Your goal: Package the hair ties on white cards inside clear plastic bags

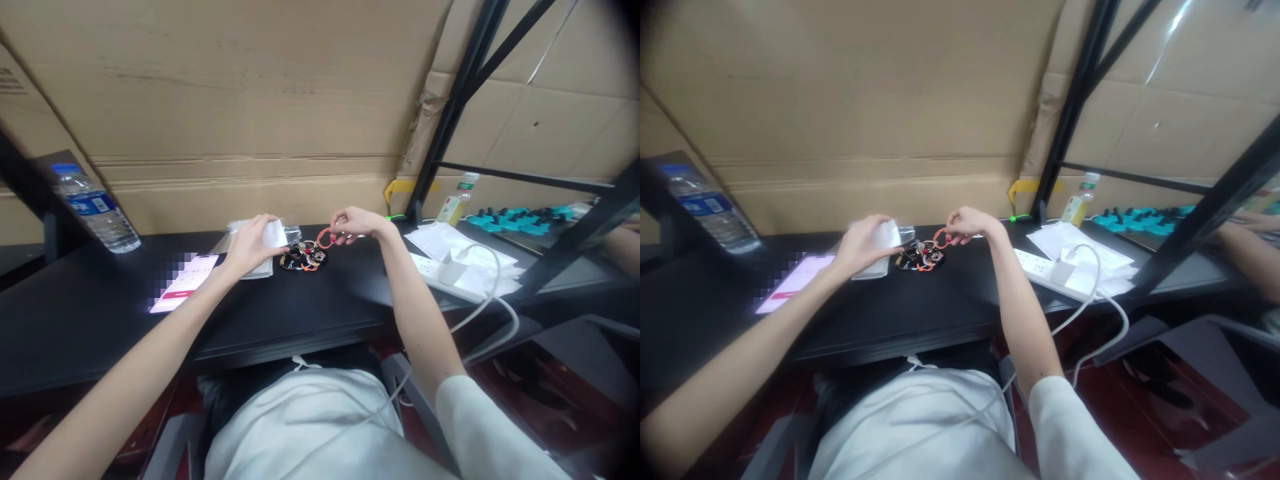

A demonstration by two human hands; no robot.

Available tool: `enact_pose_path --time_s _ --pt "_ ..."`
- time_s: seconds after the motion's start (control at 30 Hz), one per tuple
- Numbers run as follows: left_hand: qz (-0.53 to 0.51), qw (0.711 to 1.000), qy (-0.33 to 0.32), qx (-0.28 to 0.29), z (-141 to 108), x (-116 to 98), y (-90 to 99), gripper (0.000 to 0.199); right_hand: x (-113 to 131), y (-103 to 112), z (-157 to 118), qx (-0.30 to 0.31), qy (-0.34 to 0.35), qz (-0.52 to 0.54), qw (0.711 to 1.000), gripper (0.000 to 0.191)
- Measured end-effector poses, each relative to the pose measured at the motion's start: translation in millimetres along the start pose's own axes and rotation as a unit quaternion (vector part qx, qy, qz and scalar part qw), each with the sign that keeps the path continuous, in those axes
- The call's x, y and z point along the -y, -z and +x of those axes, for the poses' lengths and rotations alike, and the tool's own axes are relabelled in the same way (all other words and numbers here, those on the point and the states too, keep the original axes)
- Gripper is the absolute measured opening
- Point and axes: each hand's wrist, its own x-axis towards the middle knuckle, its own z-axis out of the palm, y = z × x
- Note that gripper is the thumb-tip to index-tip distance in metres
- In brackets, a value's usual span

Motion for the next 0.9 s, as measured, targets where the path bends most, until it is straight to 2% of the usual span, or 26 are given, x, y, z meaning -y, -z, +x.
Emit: enact_pose_path --time_s 0.07,0.13,0.27,0.47,0.6,0.77,0.9 --pt "-0.002 1.000 0.008 0.001 -1 -1 -0.9 0.066 12 -4 -5 -0.014 0.075 0.073 0.994 0.017" --pt "-0.001 1.000 0.017 0.001 -1 -3 -1.7 0.065 22 -12 -6 -0.044 0.117 0.117 0.985 0.019" --pt "-0.001 0.999 0.034 -0.004 -2 -7 -2.9 0.064 35 -34 3 -0.129 0.140 0.131 0.973 0.017" --pt "-0.017 0.998 0.058 -0.008 -2 -7 -5.8 0.067 40 -70 17 -0.183 0.168 0.105 0.963 0.014" --pt "-0.042 0.996 0.074 -0.011 -1 -7 -8.1 0.070 45 -89 20 -0.205 0.213 0.085 0.951 0.012" --pt "-0.064 0.992 0.110 -0.012 0 -14 -10.2 0.078 48 -95 22 -0.235 0.230 0.053 0.943 0.011" --pt "-0.083 0.985 0.152 -0.004 -1 -18 -12.9 0.081 49 -91 20 -0.220 0.235 0.032 0.946 0.008"
